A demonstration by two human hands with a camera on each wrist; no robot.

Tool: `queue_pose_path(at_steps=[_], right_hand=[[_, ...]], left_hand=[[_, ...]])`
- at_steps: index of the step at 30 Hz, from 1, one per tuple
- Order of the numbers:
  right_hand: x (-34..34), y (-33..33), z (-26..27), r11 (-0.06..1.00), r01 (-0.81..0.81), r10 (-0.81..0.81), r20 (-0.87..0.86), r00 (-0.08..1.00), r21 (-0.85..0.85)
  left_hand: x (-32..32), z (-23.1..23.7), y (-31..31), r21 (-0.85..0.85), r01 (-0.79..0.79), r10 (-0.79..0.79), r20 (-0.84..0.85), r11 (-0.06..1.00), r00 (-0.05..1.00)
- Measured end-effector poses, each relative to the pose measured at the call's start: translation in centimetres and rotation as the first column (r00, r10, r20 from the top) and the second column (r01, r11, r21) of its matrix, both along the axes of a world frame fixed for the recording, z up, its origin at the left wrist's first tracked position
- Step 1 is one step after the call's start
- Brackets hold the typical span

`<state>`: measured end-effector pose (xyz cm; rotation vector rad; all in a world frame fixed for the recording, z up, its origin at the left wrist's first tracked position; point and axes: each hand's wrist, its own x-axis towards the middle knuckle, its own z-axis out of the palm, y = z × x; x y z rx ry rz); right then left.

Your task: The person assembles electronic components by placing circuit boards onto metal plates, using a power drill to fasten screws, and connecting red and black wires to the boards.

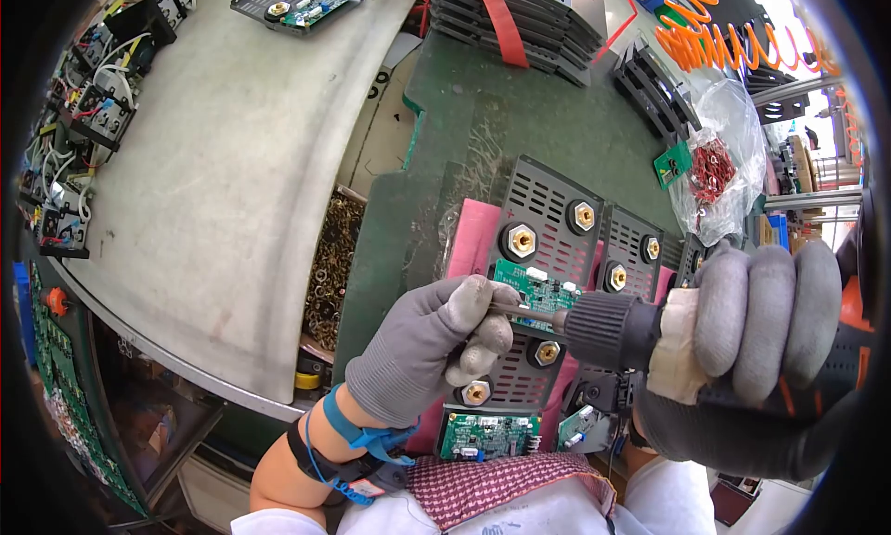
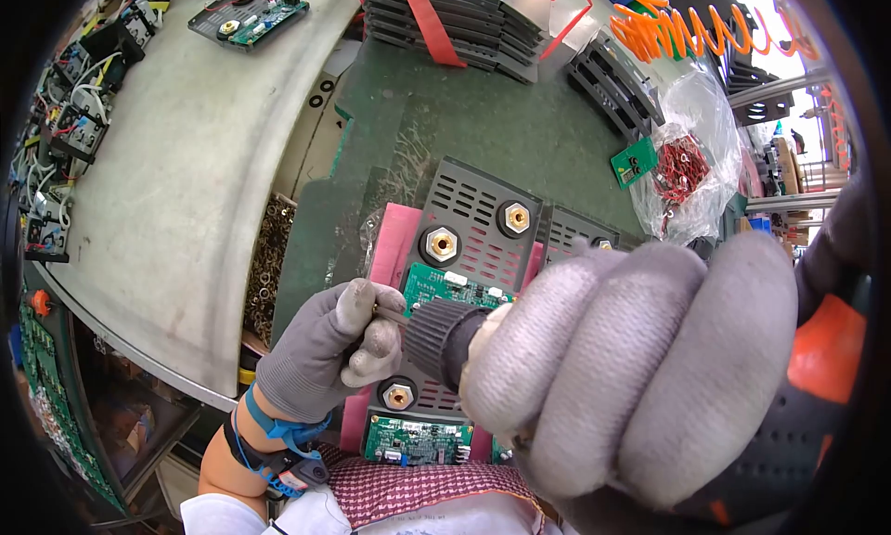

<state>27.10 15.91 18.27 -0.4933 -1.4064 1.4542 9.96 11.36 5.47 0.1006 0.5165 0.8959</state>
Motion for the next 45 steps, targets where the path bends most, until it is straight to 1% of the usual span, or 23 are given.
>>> queue_pose_path(at_steps=[4,6,7,9,10,12,13,14,16,17,18,20,22,24,27,28,31,33,34,37,40,42,45], right_hand=[[-0.2,0.3,0.1,1.000,0.003,-0.003,0.000,1.000,-0.029],[-0.2,0.6,0.1,0.999,0.005,-0.005,0.014,1.000,-0.045],[-0.2,0.8,0.1,0.999,0.006,-0.006,0.018,1.000,-0.052],[-0.2,1.2,-0.1,0.997,0.008,-0.006,0.024,1.000,-0.073],[-0.2,1.4,-0.3,0.996,0.007,-0.004,0.030,1.000,-0.086],[-0.6,3.1,-1.2,0.995,0.037,-0.035,0.023,0.999,-0.096],[-0.6,4.2,-1.3,0.994,0.042,-0.037,0.051,0.998,-0.101],[-0.5,5.4,-1.5,0.993,0.048,-0.039,0.077,0.996,-0.106],[-0.8,6.5,-2.3,0.993,0.073,-0.065,0.085,0.994,-0.091],[-1.0,6.8,-2.7,0.993,0.086,-0.079,0.078,0.994,-0.087],[-1.1,7.1,-3.0,0.992,0.100,-0.094,0.070,0.993,-0.082],[-1.2,7.3,-3.4,0.997,0.037,-0.031,0.082,0.996,-0.072],[-0.6,7.5,-4.1,0.999,-0.041,0.043,0.081,0.996,-0.035],[-0.8,7.4,-4.2,0.999,-0.018,0.021,0.093,0.995,-0.032],[-0.9,7.4,-4.6,0.999,0.029,-0.025,0.072,0.997,-0.045],[-0.8,7.4,-4.7,0.998,0.040,-0.037,0.065,0.997,-0.050],[-0.9,7.3,-4.8,0.998,-0.049,0.050,0.039,0.998,-0.047],[-1.4,6.8,-4.6,0.996,0.029,-0.026,0.039,0.999,-0.079],[-1.5,6.7,-4.6,0.994,0.055,-0.051,0.039,0.998,-0.090],[-0.8,7.1,-4.6,0.998,-0.036,0.036,-0.013,0.999,-0.058],[-0.6,7.2,-4.5,0.998,-0.033,0.033,0.010,0.999,-0.052],[-0.6,7.2,-4.4,0.998,-0.023,0.024,0.020,1.000,-0.055],[-0.5,7.3,-4.3,0.999,-0.029,0.031,0.034,0.999,-0.045]], left_hand=[[-0.3,-0.1,0.1,0.007,0.040,-0.041,0.037,0.999,0.998],[-0.7,-0.2,0.4,-0.006,0.143,-0.143,-0.016,0.990,0.990],[-0.9,-0.1,0.7,-0.008,0.143,-0.143,-0.014,0.990,0.990],[-1.2,0.5,1.3,0.031,0.239,-0.226,-0.229,0.970,0.947],[-1.4,0.9,1.4,0.026,0.244,-0.232,-0.224,0.969,0.947],[-1.9,1.3,1.8,0.012,0.140,-0.108,-0.571,0.990,0.814],[-2.3,0.6,2.0,0.032,0.129,-0.077,-0.654,0.991,0.753],[-1.9,-0.1,1.9,0.029,0.137,-0.085,-0.654,0.990,0.752],[-0.9,-1.3,1.1,0.232,0.254,0.079,-0.864,0.939,0.497],[-0.6,-1.3,0.9,0.209,0.325,0.040,-0.888,0.922,0.459],[-0.3,-1.3,1.0,0.203,0.329,0.031,-0.887,0.922,0.460],[0.1,-0.8,1.3,0.079,0.417,-0.130,-0.883,0.906,0.450],[0.1,-0.5,1.5,0.051,0.427,-0.169,-0.871,0.903,0.462],[0.2,-0.7,1.4,0.119,0.357,-0.126,-0.797,0.926,0.591],[0.2,-0.7,1.4,0.118,0.336,-0.128,-0.769,0.935,0.626],[0.3,-0.9,1.2,0.115,0.335,-0.130,-0.768,0.935,0.627],[0.7,-1.8,0.8,0.174,0.277,-0.042,-0.775,0.945,0.630],[0.7,-1.9,0.7,0.196,0.276,-0.018,-0.786,0.941,0.618],[0.7,-1.9,0.7,0.196,0.275,-0.017,-0.786,0.941,0.619],[0.6,-1.8,0.8,0.187,0.259,-0.024,-0.767,0.948,0.641],[0.4,-1.5,1.0,0.142,0.322,-0.100,-0.770,0.936,0.631],[0.6,-2.0,0.7,0.201,0.269,-0.011,-0.782,0.942,0.624],[0.7,-2.2,0.6,0.207,0.260,-0.003,-0.777,0.943,0.629]])
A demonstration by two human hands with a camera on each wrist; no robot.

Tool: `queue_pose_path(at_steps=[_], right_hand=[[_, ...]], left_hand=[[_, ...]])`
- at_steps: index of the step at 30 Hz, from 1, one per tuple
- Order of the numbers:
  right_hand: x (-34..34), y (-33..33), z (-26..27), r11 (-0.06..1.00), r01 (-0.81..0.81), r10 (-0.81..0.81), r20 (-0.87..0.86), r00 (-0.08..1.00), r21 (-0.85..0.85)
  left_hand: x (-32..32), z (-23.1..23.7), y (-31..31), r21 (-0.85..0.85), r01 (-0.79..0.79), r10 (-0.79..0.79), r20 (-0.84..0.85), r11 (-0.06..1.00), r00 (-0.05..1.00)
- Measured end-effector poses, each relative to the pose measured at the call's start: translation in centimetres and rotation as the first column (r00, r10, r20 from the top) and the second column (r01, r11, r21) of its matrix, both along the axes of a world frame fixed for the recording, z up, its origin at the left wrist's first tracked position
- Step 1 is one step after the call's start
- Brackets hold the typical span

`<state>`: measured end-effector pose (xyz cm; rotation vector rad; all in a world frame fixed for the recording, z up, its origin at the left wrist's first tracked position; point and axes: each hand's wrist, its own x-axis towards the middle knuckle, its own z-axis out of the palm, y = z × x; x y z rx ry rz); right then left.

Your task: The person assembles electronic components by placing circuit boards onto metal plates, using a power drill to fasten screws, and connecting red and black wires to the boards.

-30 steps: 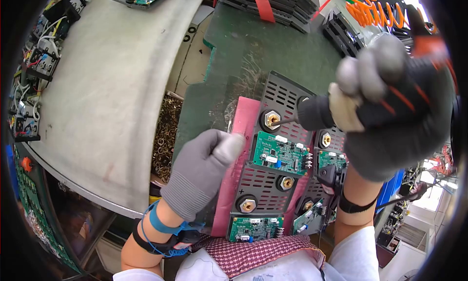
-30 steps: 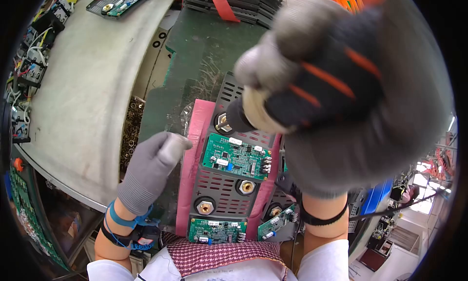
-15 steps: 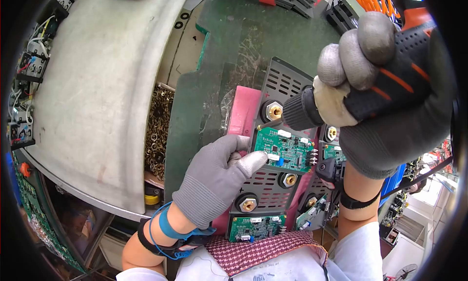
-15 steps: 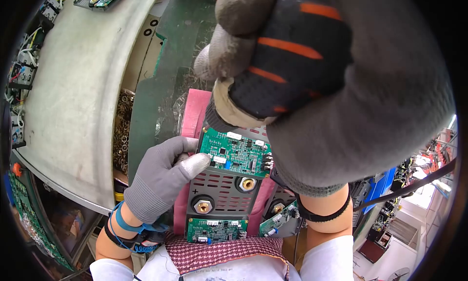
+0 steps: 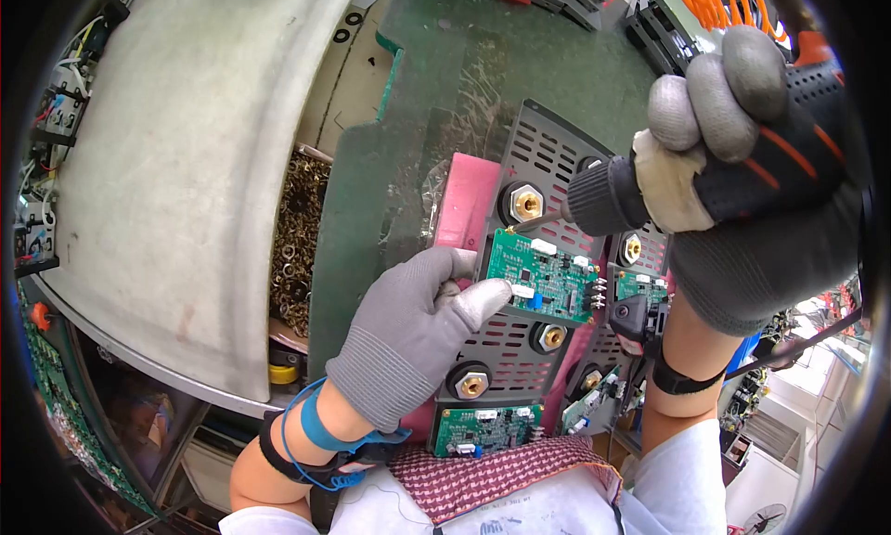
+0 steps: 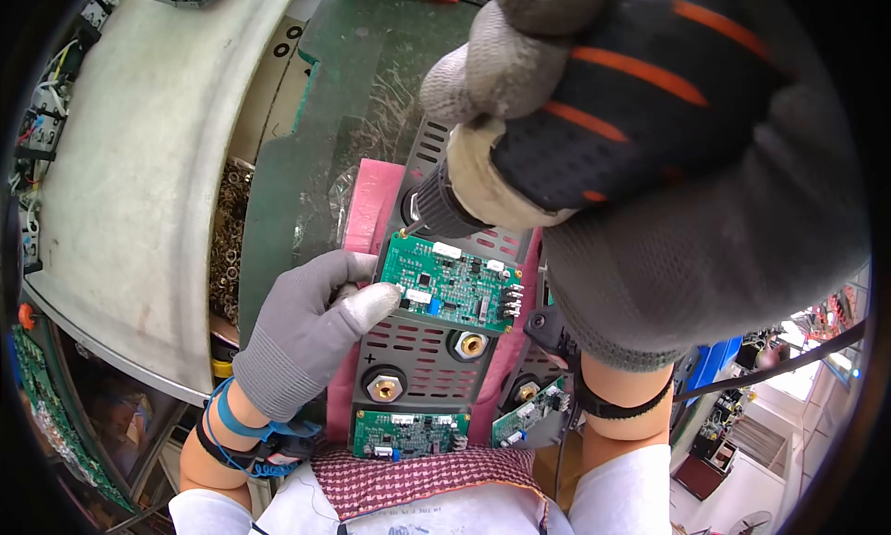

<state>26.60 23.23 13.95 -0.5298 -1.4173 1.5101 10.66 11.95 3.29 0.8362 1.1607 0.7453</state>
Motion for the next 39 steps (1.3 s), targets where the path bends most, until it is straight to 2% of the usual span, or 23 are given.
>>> queue_pose_path(at_steps=[8,10,13,16,19,21,24,27,32,34,35,36,37,39], right_hand=[[0.3,0.4,-0.5,0.998,0.007,-0.012,0.068,0.998,0.068],[0.0,0.4,-0.5,0.998,-0.026,0.023,-0.048,0.999,-0.065],[0.0,0.9,-0.9,0.992,-0.127,0.128,-0.049,0.991,0.016],[-0.2,1.5,-1.2,0.989,-0.149,0.150,-0.031,0.988,0.023],[-0.5,2.0,-1.2,0.984,-0.177,0.178,-0.031,0.984,0.022],[-0.7,2.0,-1.2,0.978,-0.206,0.206,-0.025,0.978,0.023],[-1.0,2.2,-1.4,0.966,-0.257,0.258,-0.023,0.966,0.023],[-1.2,2.3,-1.6,0.944,-0.329,0.330,-0.012,0.944,0.031],[-0.8,1.8,-0.1,0.837,-0.547,0.546,0.062,0.836,0.009],[0.0,0.6,1.7,0.829,-0.556,0.558,0.128,0.820,-0.057],[0.5,-0.3,2.4,0.855,-0.514,0.518,0.123,0.846,-0.064],[0.9,-1.2,3.1,0.889,-0.454,0.457,0.110,0.883,-0.058],[1.0,-2.3,3.5,0.925,-0.377,0.380,0.084,0.921,-0.048],[1.1,-4.4,3.8,0.977,-0.212,0.213,0.032,0.977,-0.029]], left_hand=[[-0.1,-0.1,-0.1,0.010,0.005,-0.005,-0.027,1.000,1.000],[0.0,-0.1,-0.1,0.012,0.006,-0.006,-0.035,1.000,0.999],[0.0,0.2,0.1,0.018,-0.014,0.015,-0.026,1.000,1.000],[0.0,1.1,0.3,-0.065,0.031,-0.033,-0.034,0.997,0.999],[0.4,0.3,-0.1,-0.016,-0.018,0.017,-0.082,1.000,0.996],[0.3,0.2,-0.1,0.023,0.018,-0.015,-0.129,1.000,0.992],[0.4,0.3,0.0,0.032,-0.007,0.009,-0.073,0.999,0.997],[0.5,-0.4,-0.3,0.068,-0.011,0.018,-0.096,0.998,0.995],[-0.3,-0.2,-0.3,0.142,0.053,-0.036,-0.120,0.988,0.992],[-1.5,0.1,-0.1,0.195,0.068,-0.047,-0.113,0.979,0.992],[-2.6,0.2,-0.1,-0.027,0.015,-0.013,0.090,1.000,0.996],[-3.5,0.2,-0.1,-0.250,0.007,0.065,0.276,0.968,0.959],[-4.1,0.1,-0.1,-0.299,-0.052,0.167,0.374,0.953,0.912],[-4.8,0.7,-1.3,-0.309,-0.076,0.250,0.574,0.948,0.780]])
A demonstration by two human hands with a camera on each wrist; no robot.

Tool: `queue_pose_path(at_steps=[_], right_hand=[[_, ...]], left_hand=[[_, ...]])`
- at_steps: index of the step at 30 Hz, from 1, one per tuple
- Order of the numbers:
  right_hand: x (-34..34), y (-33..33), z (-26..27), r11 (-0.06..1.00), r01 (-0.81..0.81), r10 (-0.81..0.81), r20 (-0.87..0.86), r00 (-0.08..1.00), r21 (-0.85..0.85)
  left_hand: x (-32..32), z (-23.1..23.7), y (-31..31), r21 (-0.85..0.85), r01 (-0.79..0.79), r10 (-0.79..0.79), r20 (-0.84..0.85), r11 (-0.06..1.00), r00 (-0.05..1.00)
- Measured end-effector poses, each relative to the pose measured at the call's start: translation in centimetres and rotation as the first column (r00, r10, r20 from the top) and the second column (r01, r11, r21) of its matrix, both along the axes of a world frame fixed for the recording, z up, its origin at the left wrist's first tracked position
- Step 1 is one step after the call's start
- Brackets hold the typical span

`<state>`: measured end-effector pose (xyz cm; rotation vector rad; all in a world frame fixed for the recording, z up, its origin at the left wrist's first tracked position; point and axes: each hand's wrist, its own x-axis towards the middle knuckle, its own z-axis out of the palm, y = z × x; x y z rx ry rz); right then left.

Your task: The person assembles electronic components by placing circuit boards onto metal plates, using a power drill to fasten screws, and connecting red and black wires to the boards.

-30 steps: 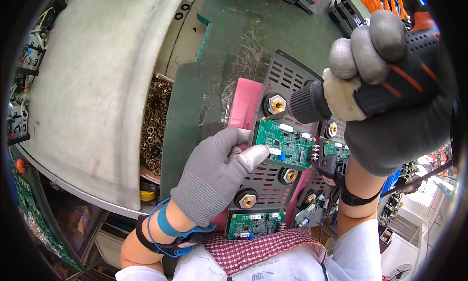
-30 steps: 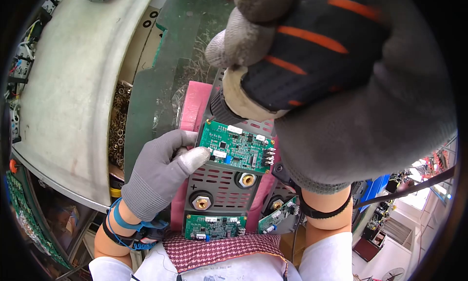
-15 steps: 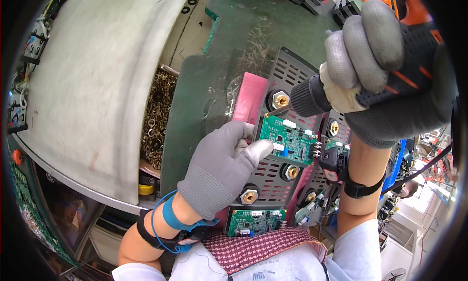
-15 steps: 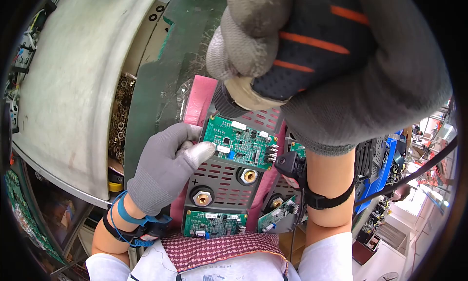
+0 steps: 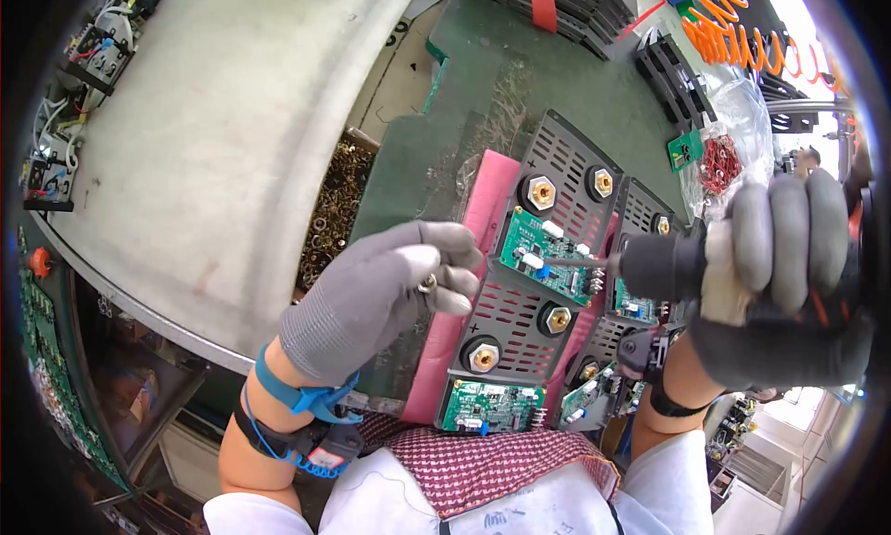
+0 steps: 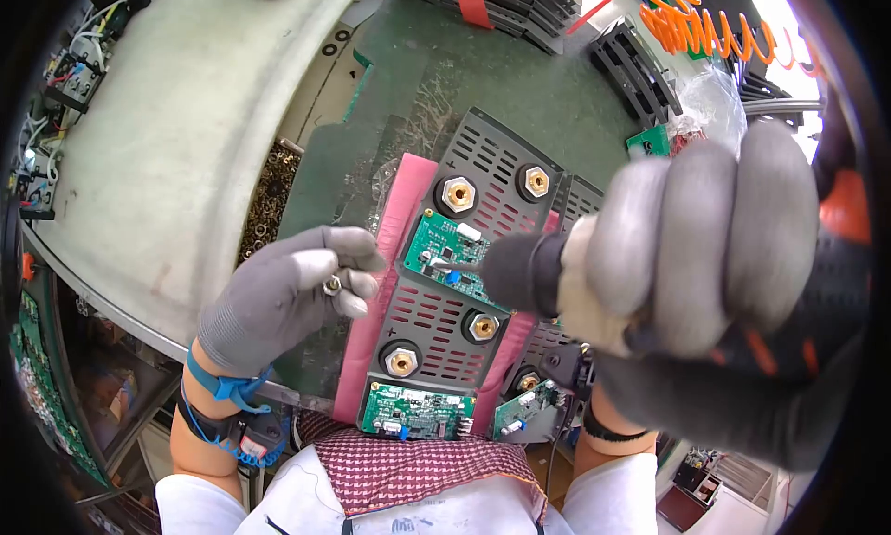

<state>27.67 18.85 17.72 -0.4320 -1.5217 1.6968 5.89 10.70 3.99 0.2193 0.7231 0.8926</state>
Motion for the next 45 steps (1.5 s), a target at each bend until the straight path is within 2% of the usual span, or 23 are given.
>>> queue_pose_path(at_steps=[4,6,7,11,14,17,19,26,31,35,36,37,38,40,41,42,44,45], right_hand=[[-1.0,-3.5,0.1,0.966,0.257,-0.257,-0.069,0.964,-0.006],[-1.6,-4.5,0.1,0.950,0.309,-0.311,-0.089,0.946,-0.037],[-1.8,-4.7,0.4,0.947,0.314,-0.319,-0.113,0.941,-0.062],[-3.1,-5.1,1.1,0.910,0.400,-0.414,-0.197,0.889,-0.108],[-2.9,-5.1,0.5,0.931,0.334,-0.356,-0.164,0.920,-0.145],[-2.5,-5.2,0.2,0.939,0.325,-0.341,-0.168,0.925,-0.113],[-2.4,-5.2,0.2,0.941,0.324,-0.336,-0.169,0.927,-0.097],[-2.3,-5.2,0.2,0.949,0.312,-0.316,-0.168,0.934,-0.050],[-2.2,-5.1,0.2,0.955,0.296,-0.296,-0.164,0.941,-0.027],[-2.0,-4.8,0.2,0.964,0.267,-0.267,-0.137,0.954,-0.016],[-2.0,-4.6,0.1,0.966,0.257,-0.257,-0.127,0.958,-0.019],[-1.9,-4.1,0.0,0.968,0.249,-0.251,-0.108,0.962,-0.027],[-1.9,-3.2,-0.2,0.970,0.238,-0.241,-0.088,0.967,-0.040],[-1.9,-1.3,-0.6,0.973,0.224,-0.227,-0.041,0.973,-0.062],[-2.0,-0.4,-0.9,0.969,0.237,-0.240,-0.029,0.970,-0.075],[-2.5,-0.1,-1.4,0.952,0.291,-0.297,-0.057,0.953,-0.092],[-3.3,0.4,-2.3,0.910,0.396,-0.410,-0.108,0.906,-0.125],[-2.7,1.1,-3.4,0.958,0.285,-0.282,-0.109,0.953,0.015]], left_hand=[[0.8,1.3,-0.6,0.005,0.117,-0.117,0.060,0.993,0.991],[1.5,1.2,-1.0,0.040,0.061,-0.066,0.125,0.997,0.990],[2.1,1.8,-1.0,-0.006,0.014,-0.013,0.117,1.000,0.993],[2.2,0.6,-1.2,0.064,0.092,-0.094,0.020,0.994,0.995],[2.5,0.6,-1.1,0.033,0.094,-0.095,0.050,0.995,0.994],[2.3,1.4,-1.1,-0.038,0.155,-0.157,-0.049,0.987,0.986],[2.2,0.9,-1.2,0.011,0.191,-0.192,0.074,0.981,0.979],[2.7,0.8,-1.4,-0.004,0.175,-0.174,0.084,0.985,0.981],[3.1,0.5,-1.8,-0.003,0.109,-0.106,0.215,0.994,0.971],[2.9,0.9,-1.3,-0.061,0.128,-0.103,0.313,0.990,0.944],[2.5,1.8,-1.0,-0.042,0.130,-0.126,0.088,0.991,0.988],[2.4,2.3,-0.8,-0.023,0.139,-0.141,-0.141,0.990,0.980],[2.1,2.2,-0.6,-0.027,0.141,-0.143,-0.140,0.990,0.980],[1.3,2.0,-0.4,0.012,0.048,-0.034,-0.523,0.999,0.852],[1.5,1.4,-0.6,0.099,0.108,-0.022,-0.630,0.989,0.776],[1.9,0.8,-0.8,0.095,0.112,-0.027,-0.631,0.989,0.776],[2.8,0.1,-1.1,0.184,0.226,-0.038,-0.690,0.957,0.723],[2.8,0.0,-0.9,0.156,0.250,-0.088,-0.659,0.956,0.747]])
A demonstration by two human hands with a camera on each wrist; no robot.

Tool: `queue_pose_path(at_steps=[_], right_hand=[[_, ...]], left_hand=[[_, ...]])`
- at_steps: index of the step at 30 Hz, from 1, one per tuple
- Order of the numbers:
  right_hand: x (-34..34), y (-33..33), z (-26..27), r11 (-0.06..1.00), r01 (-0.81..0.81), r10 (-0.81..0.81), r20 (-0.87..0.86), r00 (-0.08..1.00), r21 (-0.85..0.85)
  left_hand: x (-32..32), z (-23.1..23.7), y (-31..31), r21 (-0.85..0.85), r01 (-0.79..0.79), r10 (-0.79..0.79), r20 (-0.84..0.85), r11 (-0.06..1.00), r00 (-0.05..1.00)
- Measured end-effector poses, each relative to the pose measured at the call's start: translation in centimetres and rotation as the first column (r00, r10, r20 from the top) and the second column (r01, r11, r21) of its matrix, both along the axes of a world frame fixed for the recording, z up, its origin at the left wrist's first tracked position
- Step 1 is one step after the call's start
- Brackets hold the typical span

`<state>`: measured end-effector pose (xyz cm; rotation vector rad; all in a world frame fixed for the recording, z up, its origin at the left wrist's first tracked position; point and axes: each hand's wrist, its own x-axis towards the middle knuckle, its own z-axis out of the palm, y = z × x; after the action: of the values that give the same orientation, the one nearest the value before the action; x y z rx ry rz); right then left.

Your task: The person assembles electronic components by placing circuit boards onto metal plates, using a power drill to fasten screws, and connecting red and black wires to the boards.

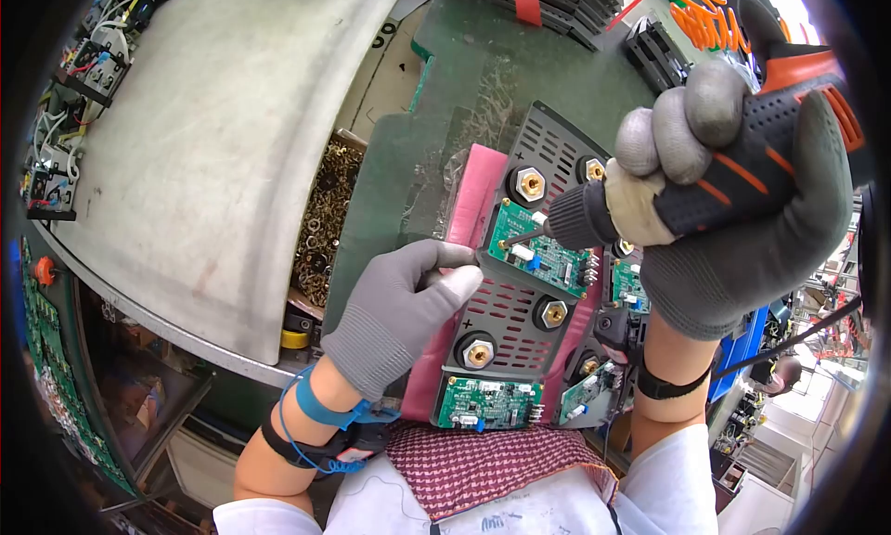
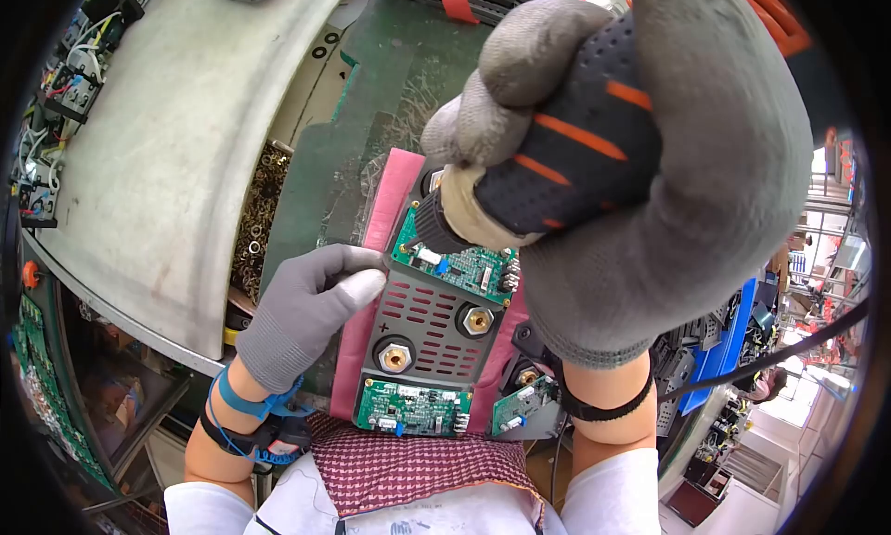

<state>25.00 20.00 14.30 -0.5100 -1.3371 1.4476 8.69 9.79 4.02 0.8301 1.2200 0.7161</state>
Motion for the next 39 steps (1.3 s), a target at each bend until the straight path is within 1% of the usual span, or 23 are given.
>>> queue_pose_path(at_steps=[3,6,9,12,15,16,19,20,21,22,23,25,27,28,30,31,33,34,35,36,37,38,39], right_hand=[[0.5,0.1,0.9,0.994,-0.107,0.112,0.190,0.975,-0.037],[-0.2,-0.3,0.6,0.996,-0.083,0.084,0.036,0.996,-0.023],[-0.2,-0.3,0.3,0.999,-0.039,0.040,0.069,0.997,-0.007],[0.0,0.3,-0.9,0.958,-0.269,0.270,0.009,0.963,0.098],[-0.5,0.2,-0.9,0.917,-0.346,0.348,0.029,0.937,0.196],[-1.2,-0.3,-1.1,0.930,-0.316,0.325,-0.019,0.945,0.187],[-1.9,-0.3,-1.3,0.904,-0.367,0.401,-0.137,0.906,0.219],[-1.9,-1.1,-1.0,0.954,-0.276,0.290,-0.120,0.949,0.120],[-1.9,-2.0,-1.0,0.981,-0.194,0.195,-0.114,0.974,0.022],[-1.5,-2.3,-1.2,0.987,-0.153,0.150,-0.084,0.985,-0.038],[-1.4,-2.4,-1.3,0.987,-0.146,0.141,-0.073,0.987,-0.065],[-0.4,-2.2,-1.3,0.984,-0.144,0.139,-0.051,0.989,-0.107],[0.5,-1.7,-0.5,0.978,-0.173,0.169,-0.041,0.985,-0.116],[1.1,-1.8,0.4,0.976,-0.192,0.190,-0.033,0.981,-0.104],[2.4,-2.7,2.6,0.975,-0.213,0.212,-0.012,0.977,-0.061],[3.2,-3.3,3.6,0.975,-0.219,0.219,-0.004,0.976,-0.043],[4.7,-4.6,5.2,0.975,-0.221,0.221,0.005,0.975,-0.018],[5.4,-5.4,5.8,0.976,-0.217,0.217,0.011,0.976,-0.010],[6.3,-6.3,6.3,0.979,-0.202,0.203,0.017,0.979,-0.010],[6.7,-7.5,6.8,0.982,-0.187,0.187,0.025,0.982,-0.006],[8.1,-8.7,7.0,0.985,-0.171,0.172,0.059,0.983,-0.018],[8.8,-10.0,7.5,0.986,-0.163,0.164,0.086,0.983,-0.019],[9.6,-11.4,7.7,0.987,-0.159,0.161,0.107,0.981,-0.026]], left_hand=[[0.5,0.0,0.3,0.008,-0.069,0.069,0.048,0.998,0.996],[1.1,-1.0,0.1,0.098,-0.127,0.123,0.040,0.987,0.992],[1.3,-0.9,0.1,0.072,-0.161,0.155,0.076,0.984,0.985],[1.5,-0.6,0.2,0.051,-0.164,0.164,0.009,0.985,0.986],[1.8,-0.6,0.0,0.025,-0.211,0.210,0.045,0.977,0.977],[1.9,-0.6,-0.1,0.032,-0.220,0.218,0.041,0.975,0.975],[2.1,-1.3,-0.1,0.140,-0.215,0.216,0.008,0.966,0.976],[2.2,-1.3,-0.2,0.171,-0.243,0.245,0.010,0.955,0.969],[2.1,-0.9,-0.1,0.091,-0.234,0.234,0.016,0.968,0.972],[2.3,-1.7,-0.2,0.176,-0.217,0.223,-0.017,0.960,0.975],[2.7,-2.8,-0.3,0.246,-0.231,0.246,-0.035,0.942,0.969],[2.9,-3.6,-0.2,0.242,-0.230,0.228,0.037,0.942,0.973],[2.0,-4.2,0.2,0.274,-0.115,0.122,-0.009,0.955,0.993],[0.2,-3.1,-0.1,0.291,-0.141,0.162,-0.049,0.946,0.986],[-1.2,-1.2,-0.4,-0.078,-0.085,0.101,0.238,0.993,0.966],[-1.3,-1.6,-0.8,-0.069,-0.080,0.094,0.234,0.994,0.968],[-1.5,-1.6,-1.6,-0.191,-0.152,0.236,0.575,0.970,0.783],[-1.7,-1.8,-2.4,-0.186,-0.152,0.237,0.646,0.971,0.725],[-1.9,-3.0,-3.1,-0.122,-0.166,0.200,0.767,0.978,0.610],[-2.4,-2.8,-3.8,-0.083,-0.163,0.163,0.801,0.983,0.576],[-2.8,-2.6,-4.3,-0.061,-0.172,0.149,0.813,0.983,0.563],[-3.0,-1.6,-4.5,-0.086,-0.185,0.185,0.755,0.979,0.629],[-3.3,-1.3,-4.9,-0.098,-0.183,0.192,0.761,0.978,0.620]])
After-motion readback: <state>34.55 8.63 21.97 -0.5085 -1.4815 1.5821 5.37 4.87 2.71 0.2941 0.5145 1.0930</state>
